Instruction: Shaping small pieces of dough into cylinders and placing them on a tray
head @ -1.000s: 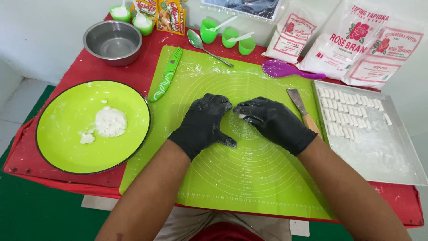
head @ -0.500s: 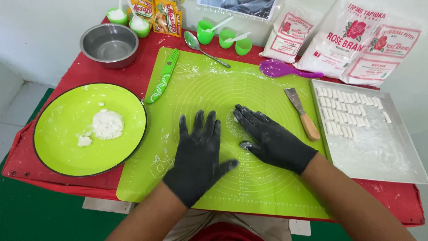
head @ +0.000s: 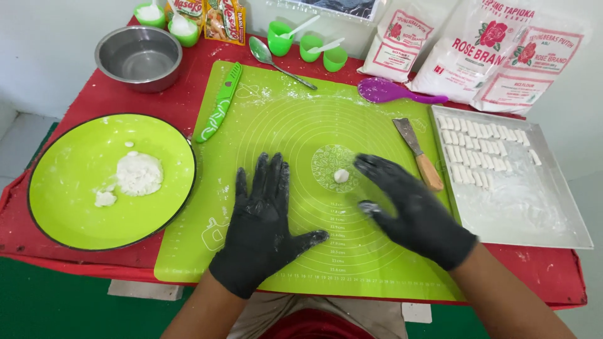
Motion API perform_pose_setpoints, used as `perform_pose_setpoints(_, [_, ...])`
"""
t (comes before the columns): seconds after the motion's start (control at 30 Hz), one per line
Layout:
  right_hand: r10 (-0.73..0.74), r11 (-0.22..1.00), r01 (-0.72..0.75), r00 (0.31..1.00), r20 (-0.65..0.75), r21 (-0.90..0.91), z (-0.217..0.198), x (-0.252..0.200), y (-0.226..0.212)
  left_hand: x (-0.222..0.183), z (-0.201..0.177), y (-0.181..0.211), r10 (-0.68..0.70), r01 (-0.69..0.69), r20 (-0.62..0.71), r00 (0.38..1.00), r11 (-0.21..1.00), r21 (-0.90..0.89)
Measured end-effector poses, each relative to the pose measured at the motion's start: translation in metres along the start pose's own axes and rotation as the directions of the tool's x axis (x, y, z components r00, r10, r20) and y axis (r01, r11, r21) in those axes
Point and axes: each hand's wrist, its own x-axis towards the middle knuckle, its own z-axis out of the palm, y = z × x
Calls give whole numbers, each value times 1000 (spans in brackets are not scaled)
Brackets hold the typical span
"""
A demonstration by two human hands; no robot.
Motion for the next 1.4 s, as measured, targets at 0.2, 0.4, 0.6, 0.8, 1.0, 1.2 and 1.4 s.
perform_pose_setpoints(0.2, [1,999,10,950,313,-35,49,64,19,-4,6,-2,-6,3,-74,997,999,-47])
perform_pose_setpoints(0.4, [-105,973,159,951,290,-169,89,152,55,-4,9,-2,-29,28,-36,999,999,-28])
perform_pose_setpoints(0.6, [-106,895,-4,969,221,446,87,218,53,-1,1,-1,-50,48,-25,998,997,-60])
perform_pose_setpoints(0.8, [-117,993,111,972,205,45,59,177,34,0,1,-1,-50,49,-23,998,997,-58])
perform_pose_setpoints(1.0, [-196,980,200,942,274,16,48,72,33,-3,7,-2,-29,30,-25,999,1000,5])
perform_pose_setpoints(1.2, [-220,939,246,967,128,-239,6,-20,19,-4,10,-2,-16,16,-18,1000,999,36])
perform_pose_setpoints(1.4, [-103,982,93,993,-52,-162,-14,-17,-1,-5,11,-2,-18,18,-31,999,1000,25])
